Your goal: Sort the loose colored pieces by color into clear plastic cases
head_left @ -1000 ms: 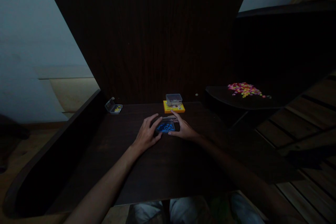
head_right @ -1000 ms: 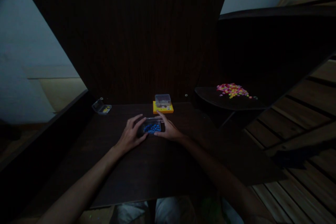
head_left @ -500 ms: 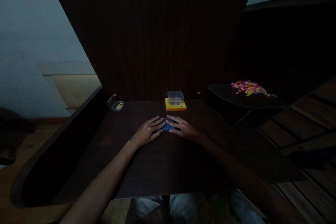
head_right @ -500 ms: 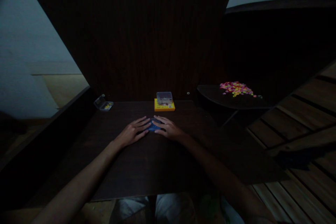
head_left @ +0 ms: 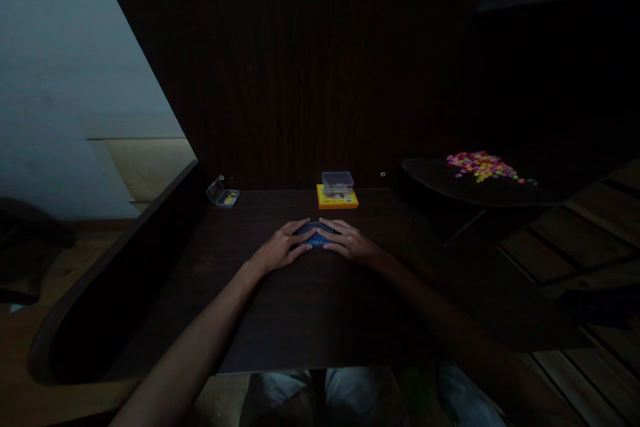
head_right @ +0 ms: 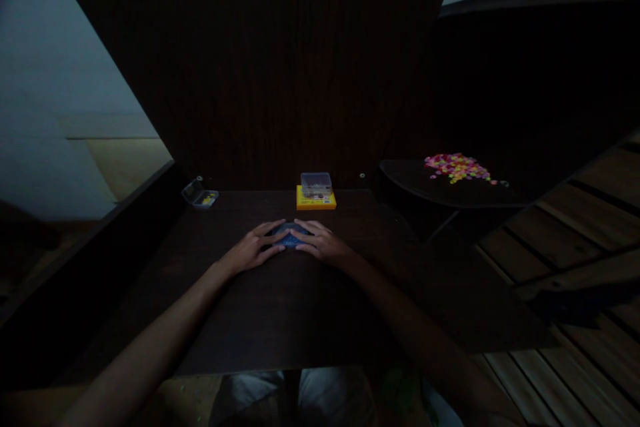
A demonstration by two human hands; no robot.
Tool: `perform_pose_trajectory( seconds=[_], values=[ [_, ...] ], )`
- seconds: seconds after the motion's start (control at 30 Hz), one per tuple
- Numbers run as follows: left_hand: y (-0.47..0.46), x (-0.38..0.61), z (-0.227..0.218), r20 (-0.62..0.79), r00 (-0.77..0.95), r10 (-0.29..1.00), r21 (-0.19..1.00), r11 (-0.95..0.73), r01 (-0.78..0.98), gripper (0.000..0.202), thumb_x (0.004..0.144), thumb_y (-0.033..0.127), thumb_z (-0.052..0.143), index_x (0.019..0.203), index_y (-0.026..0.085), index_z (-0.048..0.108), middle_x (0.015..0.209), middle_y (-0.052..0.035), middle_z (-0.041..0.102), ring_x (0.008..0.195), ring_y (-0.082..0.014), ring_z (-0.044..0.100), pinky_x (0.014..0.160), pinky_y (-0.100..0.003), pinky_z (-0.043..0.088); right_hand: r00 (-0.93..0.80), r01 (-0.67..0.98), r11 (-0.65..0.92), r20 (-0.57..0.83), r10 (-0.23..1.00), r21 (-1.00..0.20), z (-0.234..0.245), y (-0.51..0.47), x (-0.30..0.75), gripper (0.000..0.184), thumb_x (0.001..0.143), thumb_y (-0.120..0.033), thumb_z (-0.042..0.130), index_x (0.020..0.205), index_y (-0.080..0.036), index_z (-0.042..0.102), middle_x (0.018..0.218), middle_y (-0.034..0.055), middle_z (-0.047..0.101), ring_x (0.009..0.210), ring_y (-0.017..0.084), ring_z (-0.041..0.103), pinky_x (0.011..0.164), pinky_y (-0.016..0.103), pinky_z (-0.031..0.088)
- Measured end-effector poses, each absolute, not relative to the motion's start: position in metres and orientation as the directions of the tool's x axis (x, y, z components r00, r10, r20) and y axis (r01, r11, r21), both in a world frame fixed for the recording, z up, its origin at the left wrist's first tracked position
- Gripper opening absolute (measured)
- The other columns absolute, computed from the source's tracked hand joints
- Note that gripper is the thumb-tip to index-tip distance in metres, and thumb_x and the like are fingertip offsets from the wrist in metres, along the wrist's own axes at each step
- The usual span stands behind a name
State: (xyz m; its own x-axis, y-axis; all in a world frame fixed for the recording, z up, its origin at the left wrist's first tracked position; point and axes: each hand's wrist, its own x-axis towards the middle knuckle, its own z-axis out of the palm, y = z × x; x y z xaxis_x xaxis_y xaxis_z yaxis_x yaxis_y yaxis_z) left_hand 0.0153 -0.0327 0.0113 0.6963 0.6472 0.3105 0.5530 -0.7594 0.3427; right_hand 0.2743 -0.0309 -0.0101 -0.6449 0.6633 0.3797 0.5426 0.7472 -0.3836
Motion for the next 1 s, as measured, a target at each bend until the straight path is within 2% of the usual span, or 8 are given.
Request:
perform_pose_trajectory(
  seconds=[0.2,0.37,0.63,0.83,0.9,1.0],
  values=[
    [-0.034,0.016,0.012,0.293,0.696,0.655,0.336,-0.752,0.567,0.042,0.096,0.037,0.049,0.137,0.027,0.054,0.149,-0.0108,0.045,0.137,-0.0251,0.044,0.113,-0.048,0.038,-0.645,0.540,0.750,0.385,0.660,-0.382,-0.012,-0.031,0.274,0.045,0.094,-0.035,0.056,0.139,-0.031,0.053,0.152,0.0058,0.042,0.134,0.027,0.045,0.110,0.050,0.042],
    [-0.034,0.017,0.013,0.300,0.693,0.656,0.344,-0.752,0.563,0.041,0.095,0.036,0.050,0.135,0.029,0.055,0.149,-0.0087,0.046,0.136,-0.0254,0.044,0.113,-0.050,0.039,-0.635,0.549,0.731,0.366,0.680,-0.406,-0.012,-0.032,0.273,0.044,0.095,-0.035,0.056,0.138,-0.034,0.053,0.152,0.0035,0.041,0.135,0.027,0.044,0.110,0.052,0.041],
    [-0.033,0.018,0.012,0.339,0.674,0.656,0.341,-0.753,0.562,0.041,0.093,0.037,0.054,0.133,0.029,0.057,0.145,-0.0100,0.050,0.132,-0.0258,0.049,0.111,-0.048,0.041,-0.610,0.541,0.716,0.379,0.695,-0.442,-0.013,-0.033,0.271,0.042,0.094,-0.037,0.056,0.136,-0.034,0.055,0.151,0.0039,0.043,0.136,0.028,0.044,0.110,0.053,0.040],
    [-0.029,0.017,0.004,0.326,0.587,0.741,0.440,-0.669,0.600,0.065,0.086,0.045,0.061,0.143,0.018,0.045,0.146,-0.0131,0.050,0.132,-0.0256,0.050,0.111,-0.044,0.042,-0.505,0.552,0.613,0.359,0.785,-0.565,-0.013,-0.033,0.270,0.074,0.085,-0.041,0.067,0.150,-0.024,0.037,0.148,0.0130,0.046,0.136,0.029,0.044,0.112,0.052,0.038],
    [-0.028,0.017,0.003,0.317,0.570,0.758,0.474,-0.647,0.597,0.070,0.084,0.048,0.063,0.144,0.018,0.043,0.146,-0.0129,0.049,0.132,-0.0258,0.051,0.111,-0.043,0.043,-0.476,0.537,0.592,0.364,0.801,-0.601,-0.013,-0.032,0.270,0.076,0.082,-0.042,0.071,0.149,-0.023,0.039,0.146,0.0142,0.048,0.134,0.029,0.047,0.110,0.050,0.041],
    [-0.029,0.016,0.006,0.320,0.543,0.777,0.508,-0.624,0.594,0.076,0.080,0.054,0.065,0.143,0.018,0.045,0.144,-0.0129,0.052,0.131,-0.0272,0.052,0.110,-0.044,0.043,-0.479,0.501,0.599,0.376,0.793,-0.625,-0.010,-0.031,0.271,0.064,0.080,-0.041,0.073,0.138,-0.023,0.053,0.136,0.0139,0.056,0.126,0.028,0.054,0.107,0.049,0.044]
  ],
)
